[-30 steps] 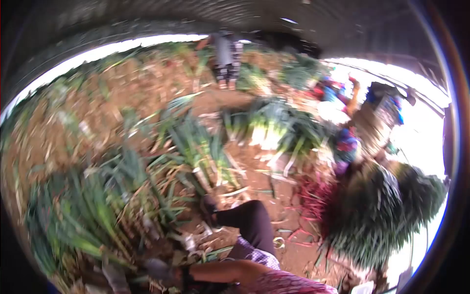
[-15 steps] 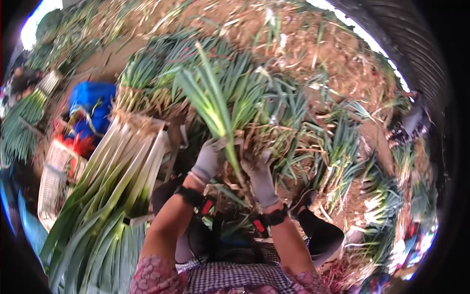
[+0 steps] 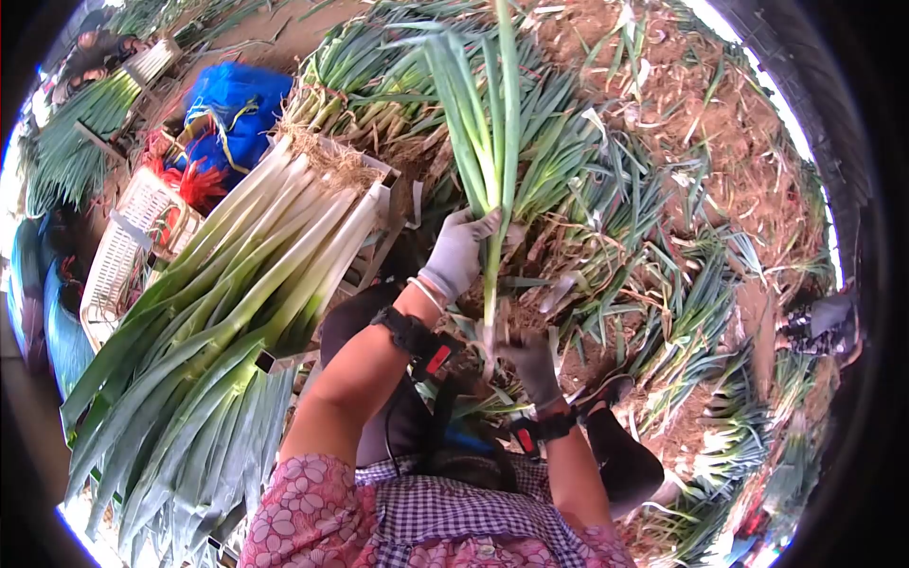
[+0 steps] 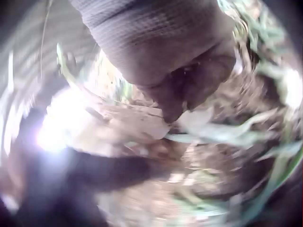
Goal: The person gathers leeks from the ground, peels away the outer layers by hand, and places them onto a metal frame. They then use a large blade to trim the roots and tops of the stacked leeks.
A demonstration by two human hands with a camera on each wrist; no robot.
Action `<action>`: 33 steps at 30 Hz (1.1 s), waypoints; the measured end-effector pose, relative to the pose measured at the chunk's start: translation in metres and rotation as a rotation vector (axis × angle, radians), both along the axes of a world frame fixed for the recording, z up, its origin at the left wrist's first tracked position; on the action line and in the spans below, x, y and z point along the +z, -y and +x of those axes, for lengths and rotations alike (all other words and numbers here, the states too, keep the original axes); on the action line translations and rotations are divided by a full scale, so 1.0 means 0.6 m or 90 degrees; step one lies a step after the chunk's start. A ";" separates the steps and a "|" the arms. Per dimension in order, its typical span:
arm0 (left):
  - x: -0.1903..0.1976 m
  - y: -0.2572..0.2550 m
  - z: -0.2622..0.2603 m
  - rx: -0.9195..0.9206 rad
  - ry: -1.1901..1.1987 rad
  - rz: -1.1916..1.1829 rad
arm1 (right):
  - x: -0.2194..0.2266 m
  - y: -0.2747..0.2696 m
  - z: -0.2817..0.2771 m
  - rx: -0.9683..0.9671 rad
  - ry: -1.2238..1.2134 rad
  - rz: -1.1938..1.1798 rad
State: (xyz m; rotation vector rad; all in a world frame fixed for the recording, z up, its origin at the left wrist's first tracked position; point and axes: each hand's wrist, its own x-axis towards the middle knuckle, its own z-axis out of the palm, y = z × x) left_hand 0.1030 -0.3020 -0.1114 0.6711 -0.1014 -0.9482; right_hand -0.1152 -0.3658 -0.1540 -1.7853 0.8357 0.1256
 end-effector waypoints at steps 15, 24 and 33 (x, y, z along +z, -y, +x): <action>-0.028 0.054 -0.019 0.062 0.191 0.019 | 0.051 0.011 0.059 -0.042 0.272 -0.368; -0.001 0.064 -0.046 -0.050 0.012 -0.085 | 0.076 0.029 0.108 -0.159 0.387 0.159; -0.005 0.046 -0.007 0.147 0.021 0.056 | 0.034 -0.017 -0.014 -0.214 0.187 0.165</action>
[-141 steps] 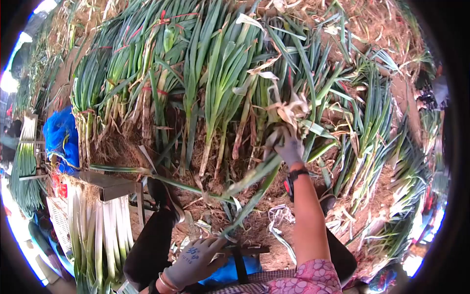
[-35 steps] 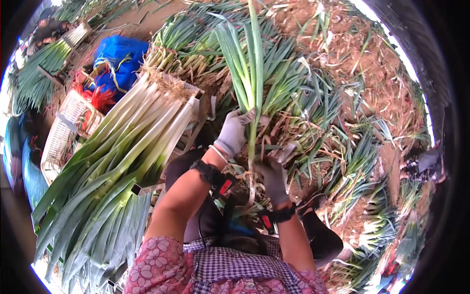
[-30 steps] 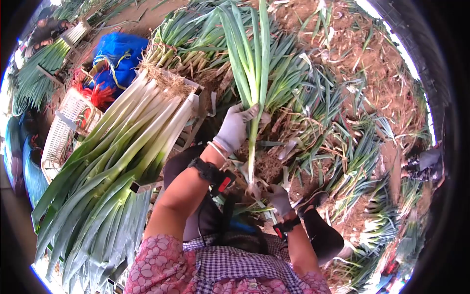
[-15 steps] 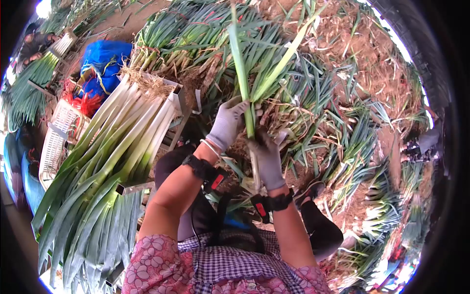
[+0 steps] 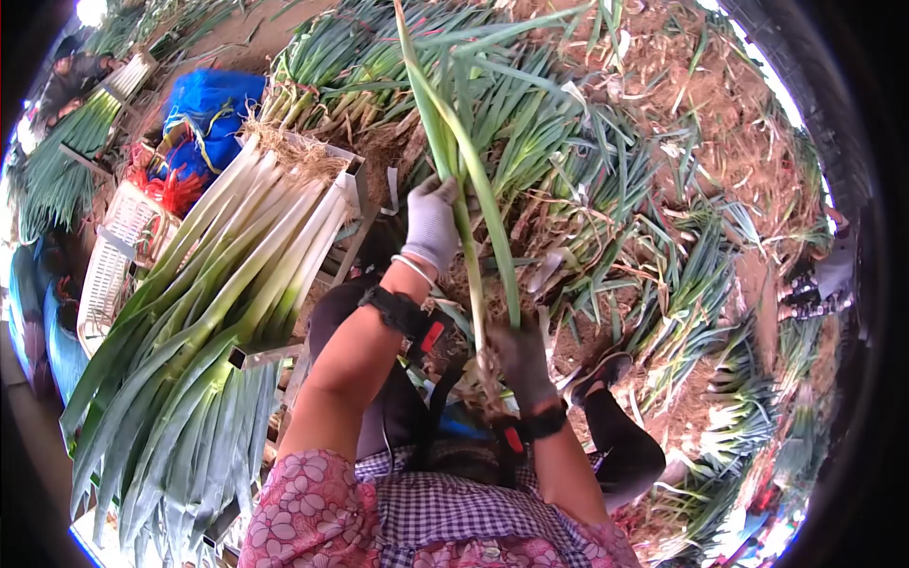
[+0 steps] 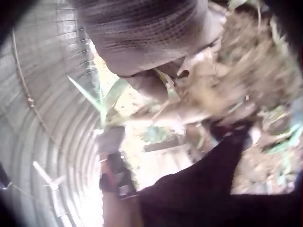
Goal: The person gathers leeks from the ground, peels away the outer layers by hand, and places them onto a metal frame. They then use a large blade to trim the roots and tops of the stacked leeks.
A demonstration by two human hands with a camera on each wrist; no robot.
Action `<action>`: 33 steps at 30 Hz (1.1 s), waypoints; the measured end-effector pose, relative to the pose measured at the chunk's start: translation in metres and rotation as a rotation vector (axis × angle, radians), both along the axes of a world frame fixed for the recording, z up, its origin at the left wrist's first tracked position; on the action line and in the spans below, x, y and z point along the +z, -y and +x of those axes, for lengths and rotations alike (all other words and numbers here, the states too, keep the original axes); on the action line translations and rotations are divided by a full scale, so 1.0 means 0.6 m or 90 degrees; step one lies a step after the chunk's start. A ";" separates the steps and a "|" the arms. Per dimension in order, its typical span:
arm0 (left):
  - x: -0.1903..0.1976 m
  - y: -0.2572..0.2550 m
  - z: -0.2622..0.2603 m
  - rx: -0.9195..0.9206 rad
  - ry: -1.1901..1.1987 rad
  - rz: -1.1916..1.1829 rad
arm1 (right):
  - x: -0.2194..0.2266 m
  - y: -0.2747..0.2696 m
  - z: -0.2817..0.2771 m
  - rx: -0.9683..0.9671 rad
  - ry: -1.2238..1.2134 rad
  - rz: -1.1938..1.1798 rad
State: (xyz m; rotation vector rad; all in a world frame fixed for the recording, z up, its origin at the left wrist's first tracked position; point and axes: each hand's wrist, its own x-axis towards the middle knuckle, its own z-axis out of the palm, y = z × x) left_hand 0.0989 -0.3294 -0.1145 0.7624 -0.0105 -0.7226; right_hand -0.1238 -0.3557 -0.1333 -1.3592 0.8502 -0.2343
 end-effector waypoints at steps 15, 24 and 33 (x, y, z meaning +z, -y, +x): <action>0.013 -0.021 -0.005 -0.157 -0.020 -0.267 | 0.057 0.015 0.077 0.100 0.067 -0.447; 0.012 -0.020 -0.008 -0.138 -0.025 -0.226 | 0.094 0.017 0.036 -0.160 0.373 0.120; 0.017 -0.020 -0.004 -0.089 -0.017 -0.252 | 0.087 0.008 0.040 0.007 -0.021 -0.564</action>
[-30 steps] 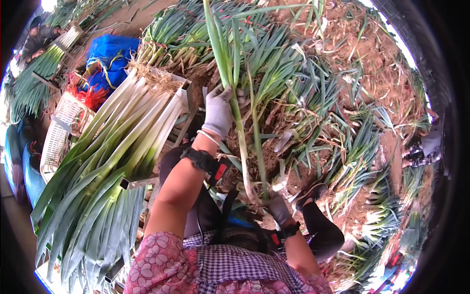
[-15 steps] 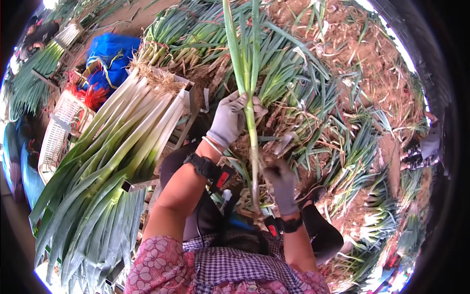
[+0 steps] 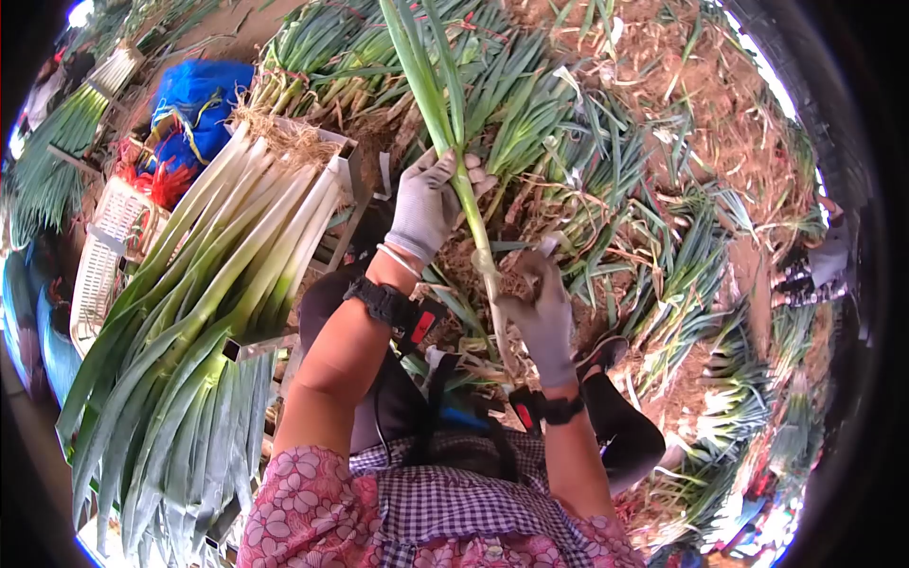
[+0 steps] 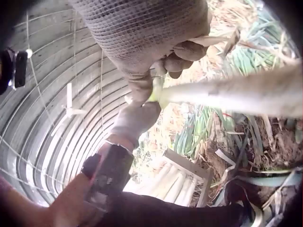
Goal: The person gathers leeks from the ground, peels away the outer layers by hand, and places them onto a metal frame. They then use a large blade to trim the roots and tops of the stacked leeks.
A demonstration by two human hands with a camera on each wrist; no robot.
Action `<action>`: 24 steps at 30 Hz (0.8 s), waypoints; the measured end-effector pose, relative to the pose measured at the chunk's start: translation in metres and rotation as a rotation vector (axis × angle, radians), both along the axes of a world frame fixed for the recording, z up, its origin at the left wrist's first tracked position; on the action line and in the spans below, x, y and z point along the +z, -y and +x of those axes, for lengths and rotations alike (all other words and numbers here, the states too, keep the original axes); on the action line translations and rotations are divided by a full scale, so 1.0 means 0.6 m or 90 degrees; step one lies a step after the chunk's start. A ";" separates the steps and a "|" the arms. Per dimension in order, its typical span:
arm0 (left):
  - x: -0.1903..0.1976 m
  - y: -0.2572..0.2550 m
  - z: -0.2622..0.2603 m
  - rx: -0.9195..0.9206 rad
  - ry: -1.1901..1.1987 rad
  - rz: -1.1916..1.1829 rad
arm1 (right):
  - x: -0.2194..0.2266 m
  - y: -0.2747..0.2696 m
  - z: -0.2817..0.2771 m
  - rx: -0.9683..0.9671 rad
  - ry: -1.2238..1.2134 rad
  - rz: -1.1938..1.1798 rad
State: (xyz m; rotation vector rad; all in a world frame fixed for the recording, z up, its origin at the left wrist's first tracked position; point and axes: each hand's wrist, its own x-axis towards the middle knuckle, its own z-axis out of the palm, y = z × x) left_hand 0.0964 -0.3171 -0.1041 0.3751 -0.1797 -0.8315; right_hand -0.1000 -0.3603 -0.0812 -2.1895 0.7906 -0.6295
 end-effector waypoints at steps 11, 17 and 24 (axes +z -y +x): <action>0.004 -0.019 0.036 0.144 0.062 0.112 | -0.161 0.043 -0.204 -0.090 -0.202 0.332; 0.009 -0.005 0.018 0.105 0.043 0.057 | -0.131 0.007 -0.074 0.087 0.093 0.225; -0.032 0.014 -0.027 -0.119 0.006 0.089 | -0.014 -0.007 0.038 0.097 0.191 0.129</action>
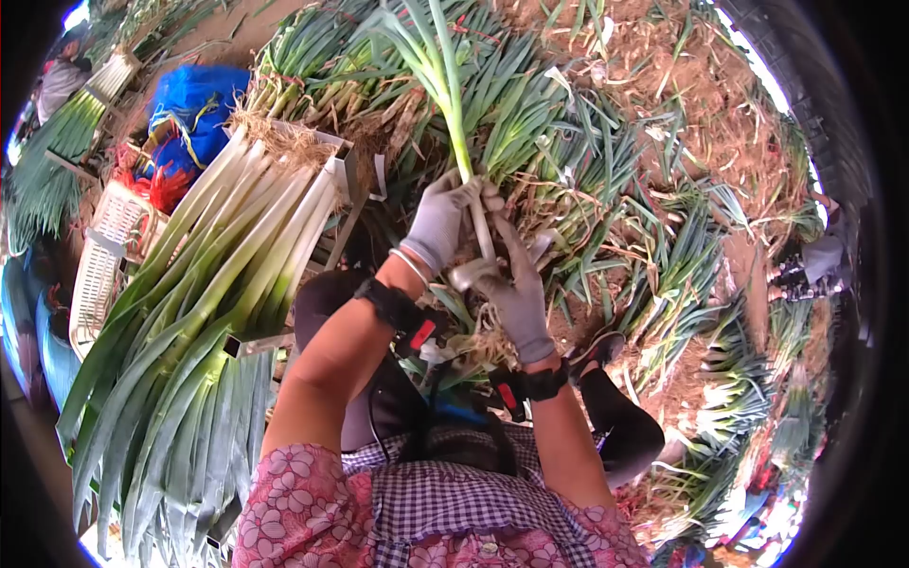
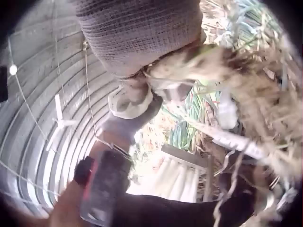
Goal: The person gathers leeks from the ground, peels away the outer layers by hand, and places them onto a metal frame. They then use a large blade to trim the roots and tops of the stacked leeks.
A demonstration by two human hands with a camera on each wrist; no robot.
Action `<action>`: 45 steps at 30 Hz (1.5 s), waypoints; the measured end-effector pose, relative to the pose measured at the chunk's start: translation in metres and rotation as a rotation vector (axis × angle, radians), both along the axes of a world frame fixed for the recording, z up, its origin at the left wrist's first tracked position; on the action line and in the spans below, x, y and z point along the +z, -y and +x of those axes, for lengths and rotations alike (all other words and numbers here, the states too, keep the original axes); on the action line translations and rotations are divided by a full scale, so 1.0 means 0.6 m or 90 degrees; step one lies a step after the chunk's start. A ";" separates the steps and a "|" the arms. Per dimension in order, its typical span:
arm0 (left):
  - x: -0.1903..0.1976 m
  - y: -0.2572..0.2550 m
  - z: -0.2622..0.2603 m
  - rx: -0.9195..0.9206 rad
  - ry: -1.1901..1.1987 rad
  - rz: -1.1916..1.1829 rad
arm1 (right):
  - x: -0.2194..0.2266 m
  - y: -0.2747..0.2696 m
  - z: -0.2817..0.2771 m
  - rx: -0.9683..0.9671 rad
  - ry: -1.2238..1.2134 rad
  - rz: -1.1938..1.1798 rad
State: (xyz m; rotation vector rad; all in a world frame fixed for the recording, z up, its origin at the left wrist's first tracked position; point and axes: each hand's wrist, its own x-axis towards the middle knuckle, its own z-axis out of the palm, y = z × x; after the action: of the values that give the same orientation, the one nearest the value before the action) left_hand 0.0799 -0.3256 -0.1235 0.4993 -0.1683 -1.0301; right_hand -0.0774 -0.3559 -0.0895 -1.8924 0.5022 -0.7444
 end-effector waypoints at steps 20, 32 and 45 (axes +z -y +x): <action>-0.022 0.000 0.038 0.175 -0.098 0.114 | -0.097 -0.006 -0.226 -0.048 -0.287 0.350; -0.080 0.030 0.101 0.358 -0.141 0.232 | 0.010 -0.087 -0.231 0.103 -0.376 0.283; -0.068 0.053 -0.061 0.031 0.016 0.192 | -0.008 -0.054 -0.187 -0.031 -0.155 -0.182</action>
State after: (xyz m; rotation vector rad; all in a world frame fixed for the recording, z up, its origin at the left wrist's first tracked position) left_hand 0.0431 -0.3576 -0.1642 0.7864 -0.0214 -1.0068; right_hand -0.1898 -0.3233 -0.0946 -2.2618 0.6223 -0.6461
